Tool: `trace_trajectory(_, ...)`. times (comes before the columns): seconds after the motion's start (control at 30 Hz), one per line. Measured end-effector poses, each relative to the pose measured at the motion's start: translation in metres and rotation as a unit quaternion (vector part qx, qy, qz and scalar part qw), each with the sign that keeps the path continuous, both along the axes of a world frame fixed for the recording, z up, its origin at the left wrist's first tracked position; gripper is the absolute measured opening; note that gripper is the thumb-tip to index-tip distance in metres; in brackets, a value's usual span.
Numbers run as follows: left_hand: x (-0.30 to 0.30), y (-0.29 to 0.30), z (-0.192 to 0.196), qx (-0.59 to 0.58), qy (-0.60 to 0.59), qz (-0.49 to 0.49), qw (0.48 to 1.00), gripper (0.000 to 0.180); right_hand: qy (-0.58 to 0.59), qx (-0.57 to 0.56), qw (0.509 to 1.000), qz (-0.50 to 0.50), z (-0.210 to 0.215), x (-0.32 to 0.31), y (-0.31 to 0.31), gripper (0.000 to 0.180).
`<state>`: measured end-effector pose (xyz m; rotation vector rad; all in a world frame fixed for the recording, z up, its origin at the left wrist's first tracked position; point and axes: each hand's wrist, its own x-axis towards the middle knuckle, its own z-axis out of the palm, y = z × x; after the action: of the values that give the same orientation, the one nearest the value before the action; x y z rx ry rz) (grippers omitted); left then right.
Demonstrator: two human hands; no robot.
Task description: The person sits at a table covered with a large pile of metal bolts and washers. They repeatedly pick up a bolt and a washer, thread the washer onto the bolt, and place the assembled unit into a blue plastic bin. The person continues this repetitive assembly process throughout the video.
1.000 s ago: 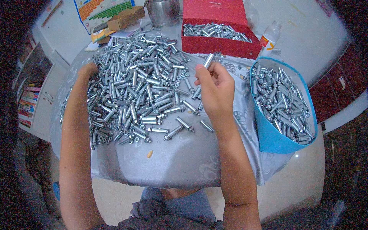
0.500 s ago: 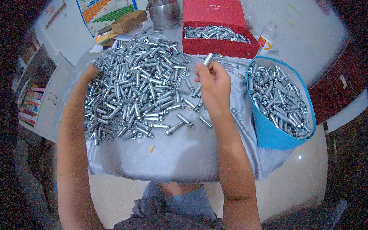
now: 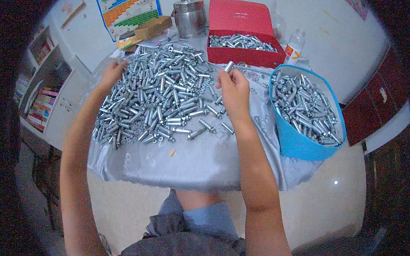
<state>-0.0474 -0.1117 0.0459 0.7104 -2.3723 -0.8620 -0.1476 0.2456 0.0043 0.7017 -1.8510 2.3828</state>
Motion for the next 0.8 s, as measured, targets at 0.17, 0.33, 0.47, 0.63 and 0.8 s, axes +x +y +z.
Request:
trace_trajectory(0.17,0.012,0.100,-0.051,-0.047,0.078,-0.062,0.994,0.030,0.024,0.058,0.997,0.034,-0.003,0.005,-0.004,0.021)
trace_trajectory(0.33,0.016,0.134,-0.086,-0.173,0.115,-0.044,0.977,0.021,0.021,0.123,0.988,0.092,0.005,0.024,-0.010,0.016)
trace_trajectory(0.47,0.014,0.133,-0.083,-0.210,0.148,-0.031,0.966,0.021,0.011,0.130,0.984,0.122,0.003,0.022,-0.006,0.020)
trace_trajectory(0.63,0.019,0.136,-0.077,-0.139,0.196,-0.099,0.966,0.021,-0.005,0.169,0.975,0.148,-0.003,0.028,-0.011,0.020)
trace_trajectory(0.8,0.024,0.157,-0.069,-0.011,0.198,-0.166,0.966,0.023,-0.011,0.204,0.964,0.172,-0.009,0.032,-0.016,0.021)
